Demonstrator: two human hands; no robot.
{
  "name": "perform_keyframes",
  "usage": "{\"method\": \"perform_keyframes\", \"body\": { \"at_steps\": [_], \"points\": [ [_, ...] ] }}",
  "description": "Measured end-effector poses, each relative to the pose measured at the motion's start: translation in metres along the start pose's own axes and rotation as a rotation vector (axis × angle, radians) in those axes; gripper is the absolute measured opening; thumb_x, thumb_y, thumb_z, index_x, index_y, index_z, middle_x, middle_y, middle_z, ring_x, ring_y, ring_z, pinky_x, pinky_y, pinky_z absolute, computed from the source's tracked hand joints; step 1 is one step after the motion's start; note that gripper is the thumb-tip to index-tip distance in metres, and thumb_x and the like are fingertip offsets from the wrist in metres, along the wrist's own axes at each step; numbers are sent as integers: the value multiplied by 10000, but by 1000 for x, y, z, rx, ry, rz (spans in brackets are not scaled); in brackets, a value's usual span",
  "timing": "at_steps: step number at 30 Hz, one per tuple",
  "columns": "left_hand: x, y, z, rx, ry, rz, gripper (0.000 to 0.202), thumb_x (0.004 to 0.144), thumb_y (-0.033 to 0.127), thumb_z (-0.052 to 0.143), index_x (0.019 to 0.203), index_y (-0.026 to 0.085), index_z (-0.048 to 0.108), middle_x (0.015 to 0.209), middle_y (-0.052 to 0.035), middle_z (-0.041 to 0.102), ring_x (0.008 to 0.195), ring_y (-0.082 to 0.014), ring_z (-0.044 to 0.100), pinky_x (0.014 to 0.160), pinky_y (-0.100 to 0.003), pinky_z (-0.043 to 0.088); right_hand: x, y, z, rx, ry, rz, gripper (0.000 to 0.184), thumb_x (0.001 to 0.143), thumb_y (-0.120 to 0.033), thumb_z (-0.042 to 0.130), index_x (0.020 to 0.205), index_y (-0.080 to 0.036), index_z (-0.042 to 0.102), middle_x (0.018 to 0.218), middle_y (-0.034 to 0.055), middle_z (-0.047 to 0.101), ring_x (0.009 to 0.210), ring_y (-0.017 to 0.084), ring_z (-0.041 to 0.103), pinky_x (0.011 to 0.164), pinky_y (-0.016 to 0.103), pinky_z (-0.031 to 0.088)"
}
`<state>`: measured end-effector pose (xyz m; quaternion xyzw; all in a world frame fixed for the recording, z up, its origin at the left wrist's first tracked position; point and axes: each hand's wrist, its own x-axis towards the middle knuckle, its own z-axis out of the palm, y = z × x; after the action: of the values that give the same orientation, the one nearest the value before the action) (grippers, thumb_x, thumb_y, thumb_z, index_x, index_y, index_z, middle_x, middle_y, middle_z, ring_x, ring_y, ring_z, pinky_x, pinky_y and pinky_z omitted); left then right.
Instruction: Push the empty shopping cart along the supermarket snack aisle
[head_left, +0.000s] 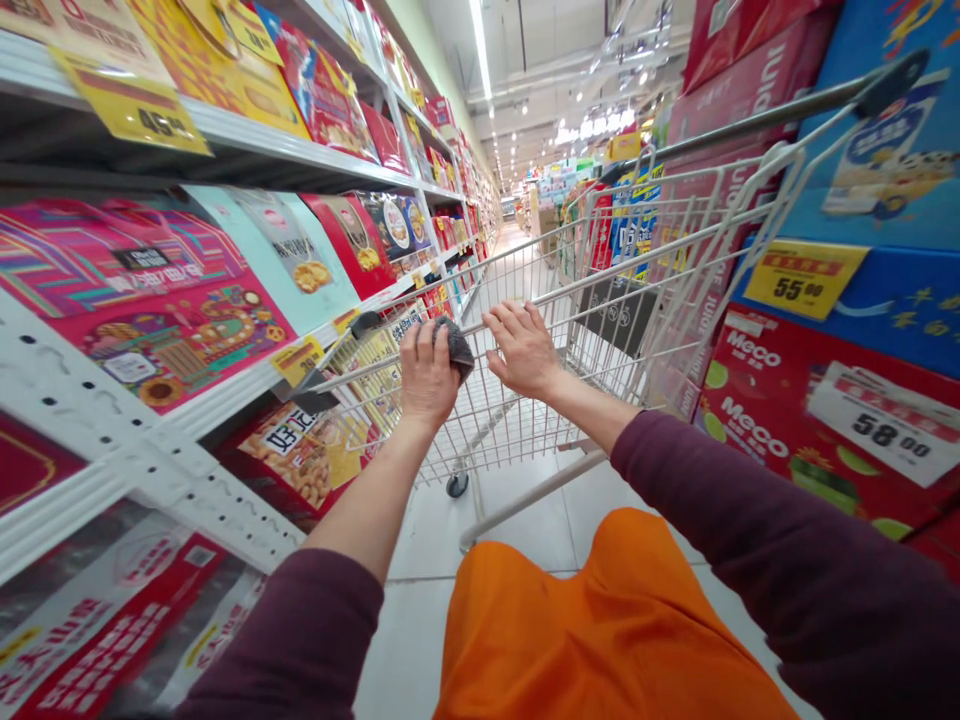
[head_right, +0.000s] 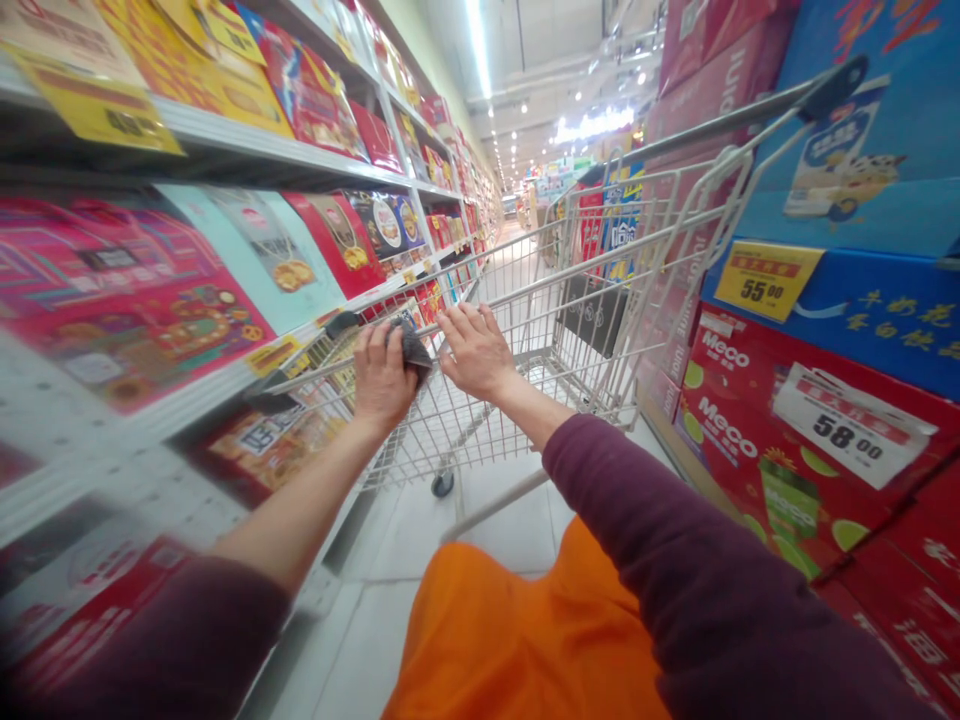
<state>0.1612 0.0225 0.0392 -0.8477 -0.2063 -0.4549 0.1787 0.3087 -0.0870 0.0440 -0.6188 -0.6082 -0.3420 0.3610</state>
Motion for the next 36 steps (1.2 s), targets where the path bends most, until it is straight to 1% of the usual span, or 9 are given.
{"method": "perform_keyframes", "body": {
  "at_steps": [3,6,12,15,18,24,28,33,36],
  "points": [
    [10,14,10,-21,-4,34,455,847,169,496,1301,126,496,1392,-192,513,1382,-329,363,1160,-580,274,0,2,1,-6,5,-15,504,859,-274,468,1323,-98,556,1353,126,574,1311,280,434,1161,497,234],
    [13,13,11,-33,-10,63,452,852,155,488,1304,147,497,1384,-169,531,1371,-312,388,1153,-566,302,0,6,0,-26,-7,-41,499,861,-257,459,1326,-101,553,1359,130,568,1312,282,430,1153,505,244],
    [-9,-33,-11,9,-17,25,502,822,149,514,1323,181,498,1366,-170,544,1350,-326,416,1138,-571,328,0,14,-4,-70,-74,-107,514,858,-201,450,1360,-121,524,1393,119,535,1330,266,404,1164,498,236],
    [-17,-45,-18,6,-23,2,537,806,149,524,1341,169,480,1369,-191,529,1363,-341,394,1143,-596,305,0,12,-2,-71,-59,-86,506,863,-222,451,1352,-120,533,1390,118,538,1328,271,404,1166,511,230],
    [-15,-37,-12,12,-4,-23,556,793,144,541,1344,165,472,1383,-189,518,1378,-344,373,1150,-598,293,0,8,2,-60,-25,-56,506,863,-242,452,1342,-105,541,1376,126,550,1322,277,411,1170,518,219],
    [6,6,10,-46,-10,29,507,826,127,490,1333,142,470,1403,-183,511,1405,-318,346,1172,-572,270,0,7,2,-20,-17,-44,511,857,-258,468,1332,-87,545,1376,143,551,1322,281,413,1170,513,210],
    [16,29,18,-117,17,60,567,842,191,498,1394,129,384,1441,-178,479,1422,-311,327,1180,-548,274,0,9,-4,1,-37,-46,544,862,-272,475,1379,-107,497,1391,145,537,1316,283,415,1155,519,224],
    [15,21,17,-228,22,33,723,849,252,469,1494,156,159,1542,-170,346,1445,-270,293,1170,-493,317,11,-4,-10,-22,-71,-131,541,882,-283,474,1408,-160,467,1497,121,422,1377,282,343,1161,524,187],
    [10,6,11,-212,27,-16,788,822,304,510,1501,166,135,1546,-176,339,1439,-276,309,1166,-496,309,22,-18,-6,-23,-161,-157,523,918,-302,456,1417,-144,449,1470,131,454,1347,275,380,1157,514,203]
  ]
}}
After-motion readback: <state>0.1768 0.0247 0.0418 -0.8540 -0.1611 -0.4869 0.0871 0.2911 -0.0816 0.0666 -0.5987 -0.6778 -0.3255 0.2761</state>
